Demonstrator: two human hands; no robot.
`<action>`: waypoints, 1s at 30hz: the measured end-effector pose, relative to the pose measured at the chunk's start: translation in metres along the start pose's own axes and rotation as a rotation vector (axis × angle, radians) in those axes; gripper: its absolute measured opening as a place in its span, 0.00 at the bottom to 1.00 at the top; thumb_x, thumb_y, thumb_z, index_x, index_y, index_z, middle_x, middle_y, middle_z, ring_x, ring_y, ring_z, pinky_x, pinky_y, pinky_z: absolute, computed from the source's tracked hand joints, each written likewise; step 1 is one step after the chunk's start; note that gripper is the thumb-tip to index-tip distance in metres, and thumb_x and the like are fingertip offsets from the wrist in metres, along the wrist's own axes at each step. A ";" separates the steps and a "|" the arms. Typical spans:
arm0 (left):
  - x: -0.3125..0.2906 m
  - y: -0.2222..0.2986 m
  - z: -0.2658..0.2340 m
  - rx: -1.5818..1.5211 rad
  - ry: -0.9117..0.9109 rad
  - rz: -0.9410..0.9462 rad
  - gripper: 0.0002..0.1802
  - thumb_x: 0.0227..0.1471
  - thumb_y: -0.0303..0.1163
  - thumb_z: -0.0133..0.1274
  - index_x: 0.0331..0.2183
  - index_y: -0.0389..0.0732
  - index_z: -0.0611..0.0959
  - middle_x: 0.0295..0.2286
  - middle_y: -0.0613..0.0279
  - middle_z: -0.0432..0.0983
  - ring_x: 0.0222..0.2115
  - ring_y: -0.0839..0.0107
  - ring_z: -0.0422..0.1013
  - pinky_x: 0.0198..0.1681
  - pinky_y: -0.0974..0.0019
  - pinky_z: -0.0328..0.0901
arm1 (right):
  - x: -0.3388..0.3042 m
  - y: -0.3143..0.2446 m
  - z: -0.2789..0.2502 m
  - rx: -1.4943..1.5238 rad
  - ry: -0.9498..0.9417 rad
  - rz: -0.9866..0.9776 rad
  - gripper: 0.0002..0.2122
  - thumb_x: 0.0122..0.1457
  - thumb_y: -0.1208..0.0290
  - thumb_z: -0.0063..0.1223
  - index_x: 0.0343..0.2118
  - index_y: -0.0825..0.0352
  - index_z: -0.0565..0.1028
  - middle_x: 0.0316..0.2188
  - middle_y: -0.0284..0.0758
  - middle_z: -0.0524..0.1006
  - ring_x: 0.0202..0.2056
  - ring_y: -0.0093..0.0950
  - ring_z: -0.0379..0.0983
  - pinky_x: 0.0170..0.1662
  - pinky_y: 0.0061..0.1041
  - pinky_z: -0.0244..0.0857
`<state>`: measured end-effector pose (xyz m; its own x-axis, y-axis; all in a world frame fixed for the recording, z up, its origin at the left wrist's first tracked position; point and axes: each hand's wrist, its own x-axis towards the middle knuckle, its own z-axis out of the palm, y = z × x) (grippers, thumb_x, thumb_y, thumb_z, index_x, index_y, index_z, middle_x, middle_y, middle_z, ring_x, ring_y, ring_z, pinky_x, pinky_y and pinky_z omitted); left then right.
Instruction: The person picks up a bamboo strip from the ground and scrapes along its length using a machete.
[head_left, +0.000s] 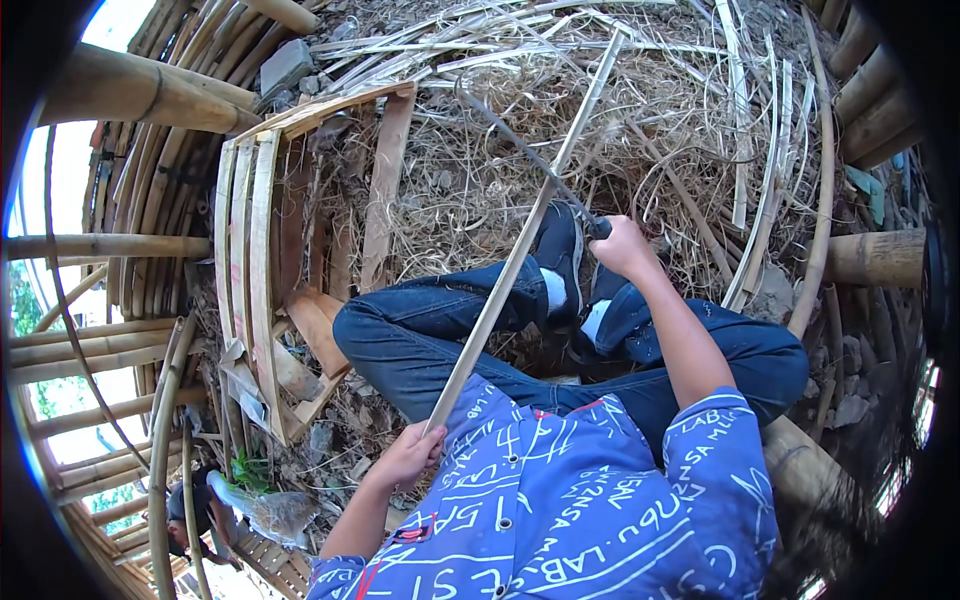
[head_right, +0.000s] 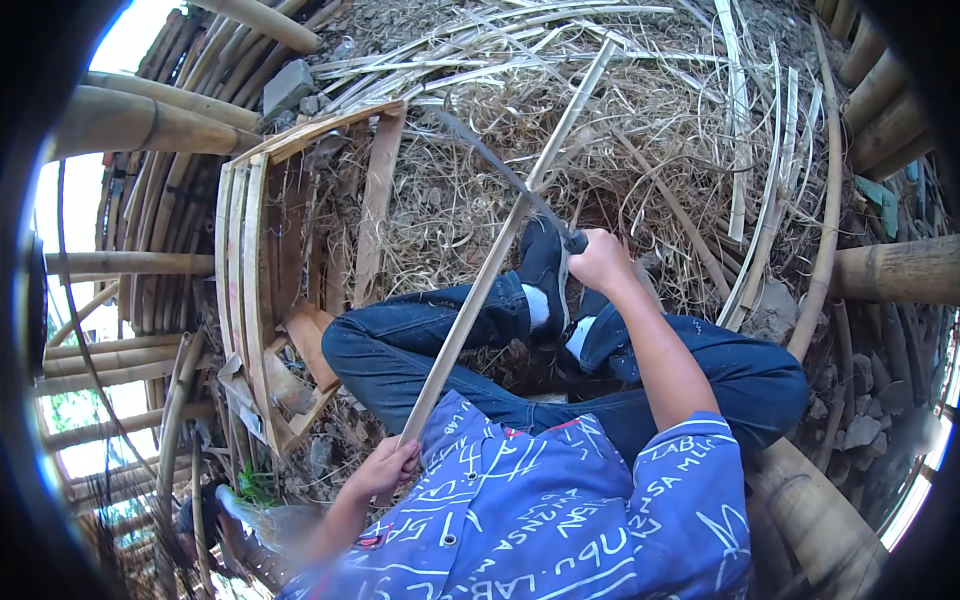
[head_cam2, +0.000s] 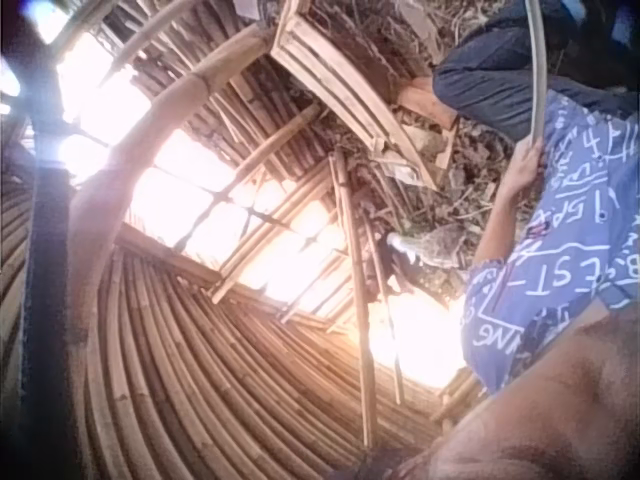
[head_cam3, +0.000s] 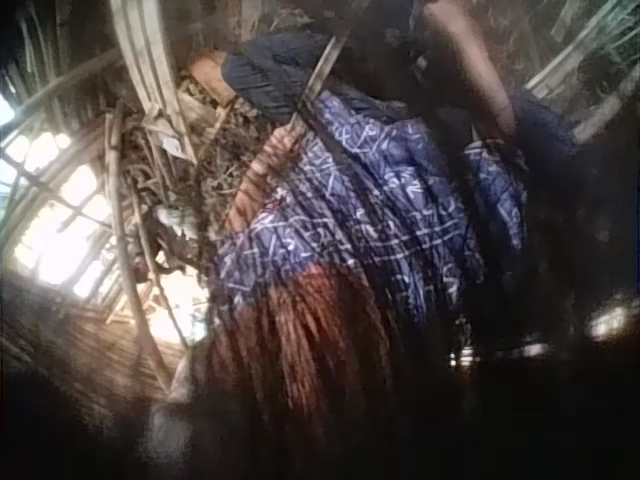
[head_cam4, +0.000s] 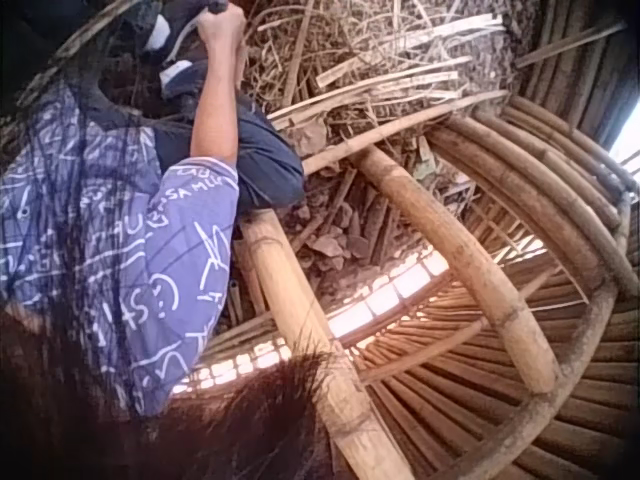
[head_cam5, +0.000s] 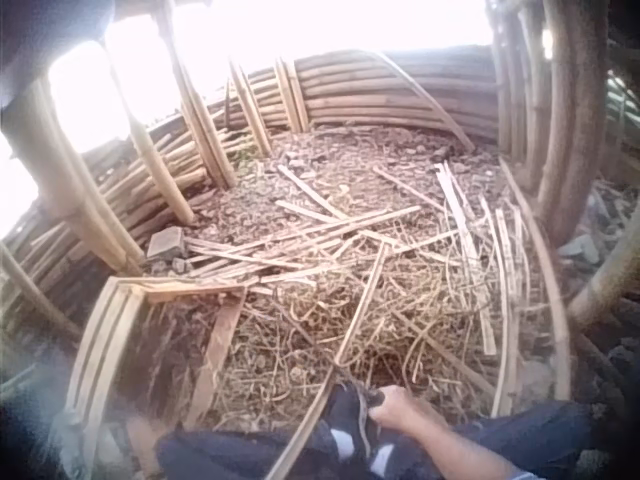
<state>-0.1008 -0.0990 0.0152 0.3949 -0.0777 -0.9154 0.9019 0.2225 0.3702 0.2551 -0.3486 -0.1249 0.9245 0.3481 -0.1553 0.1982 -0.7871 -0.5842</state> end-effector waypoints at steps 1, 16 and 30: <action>0.001 0.002 0.000 0.020 0.004 0.010 0.13 0.64 0.39 0.40 0.28 0.44 0.69 0.17 0.77 0.56 0.16 0.85 0.52 0.17 0.78 0.51 | 0.001 0.001 0.001 0.262 -0.190 0.095 0.07 0.42 0.73 0.50 0.24 0.69 0.75 0.20 0.43 0.76 0.21 0.36 0.74 0.28 0.35 0.69; 0.008 0.010 0.002 -0.039 -0.002 0.019 0.14 0.64 0.40 0.39 0.27 0.45 0.67 0.16 0.77 0.53 0.14 0.84 0.49 0.15 0.77 0.47 | -0.032 -0.039 0.004 0.081 -0.199 -0.068 0.08 0.40 0.69 0.53 0.23 0.67 0.75 0.21 0.50 0.75 0.29 0.47 0.76 0.34 0.42 0.70; 0.007 -0.005 -0.021 -0.178 -0.130 0.003 0.12 0.64 0.37 0.39 0.28 0.45 0.66 0.16 0.77 0.53 0.13 0.84 0.48 0.15 0.77 0.44 | 0.042 -0.019 -0.018 -0.421 0.031 -0.172 0.09 0.41 0.68 0.55 0.27 0.63 0.75 0.23 0.42 0.79 0.29 0.41 0.78 0.33 0.40 0.71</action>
<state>-0.1069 -0.0798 0.0038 0.4269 -0.1987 -0.8822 0.8603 0.3899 0.3285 0.2958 -0.3284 -0.1055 0.8744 0.4819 -0.0568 0.4592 -0.8597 -0.2239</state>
